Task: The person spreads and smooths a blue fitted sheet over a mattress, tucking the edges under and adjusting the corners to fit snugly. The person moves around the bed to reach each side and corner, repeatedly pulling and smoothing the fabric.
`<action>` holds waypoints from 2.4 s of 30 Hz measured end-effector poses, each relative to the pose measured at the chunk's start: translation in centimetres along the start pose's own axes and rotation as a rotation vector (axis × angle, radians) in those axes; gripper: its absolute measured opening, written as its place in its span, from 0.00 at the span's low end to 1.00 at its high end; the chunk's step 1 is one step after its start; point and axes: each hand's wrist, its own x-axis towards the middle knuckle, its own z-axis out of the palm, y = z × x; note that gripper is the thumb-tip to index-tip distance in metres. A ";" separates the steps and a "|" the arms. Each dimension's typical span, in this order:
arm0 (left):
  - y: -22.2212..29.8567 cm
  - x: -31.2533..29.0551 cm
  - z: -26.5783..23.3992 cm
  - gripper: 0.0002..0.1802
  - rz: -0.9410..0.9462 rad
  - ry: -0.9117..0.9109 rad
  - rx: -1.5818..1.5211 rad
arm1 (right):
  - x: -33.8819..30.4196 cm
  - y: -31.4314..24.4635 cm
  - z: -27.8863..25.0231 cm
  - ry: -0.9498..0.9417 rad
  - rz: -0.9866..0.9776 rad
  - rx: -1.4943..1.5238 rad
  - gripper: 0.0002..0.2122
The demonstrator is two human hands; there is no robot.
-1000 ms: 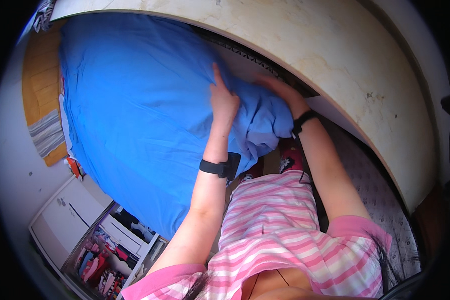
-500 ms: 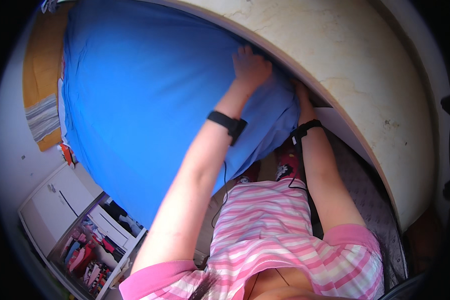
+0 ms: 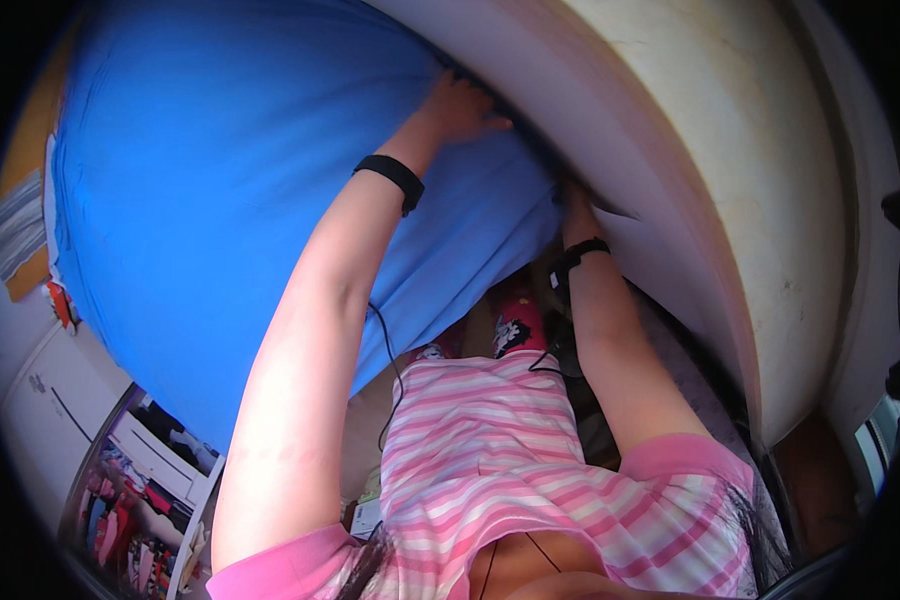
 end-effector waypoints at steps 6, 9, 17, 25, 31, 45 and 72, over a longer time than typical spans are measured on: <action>4.8 2.1 2.1 0.26 -0.013 -0.259 -0.100 | 0.3 -0.2 -1.0 0.045 -0.031 -0.101 0.21; 7.8 3.2 4.2 0.28 -0.067 -0.202 -0.162 | 0.4 -0.2 -1.2 0.073 -0.032 -0.160 0.21; 19.6 2.2 7.8 0.28 -0.044 -0.424 0.078 | -6.6 -3.6 1.8 0.244 0.069 -0.820 0.20; 19.8 -15.8 1.5 0.11 0.087 0.311 -0.980 | -6.0 -7.1 23.0 -0.519 -1.012 -1.220 0.20; -2.3 -30.9 5.6 0.29 -1.173 0.468 -0.062 | 1.8 -5.5 34.8 -0.506 -1.180 -1.525 0.28; -3.9 -33.0 12.2 0.35 -1.202 0.448 -0.118 | 6.5 -3.6 50.0 -0.360 -0.986 -1.449 0.34; -3.9 -33.6 13.8 0.32 -1.220 0.480 -0.260 | 10.2 -2.1 58.8 -0.201 -0.952 -1.522 0.32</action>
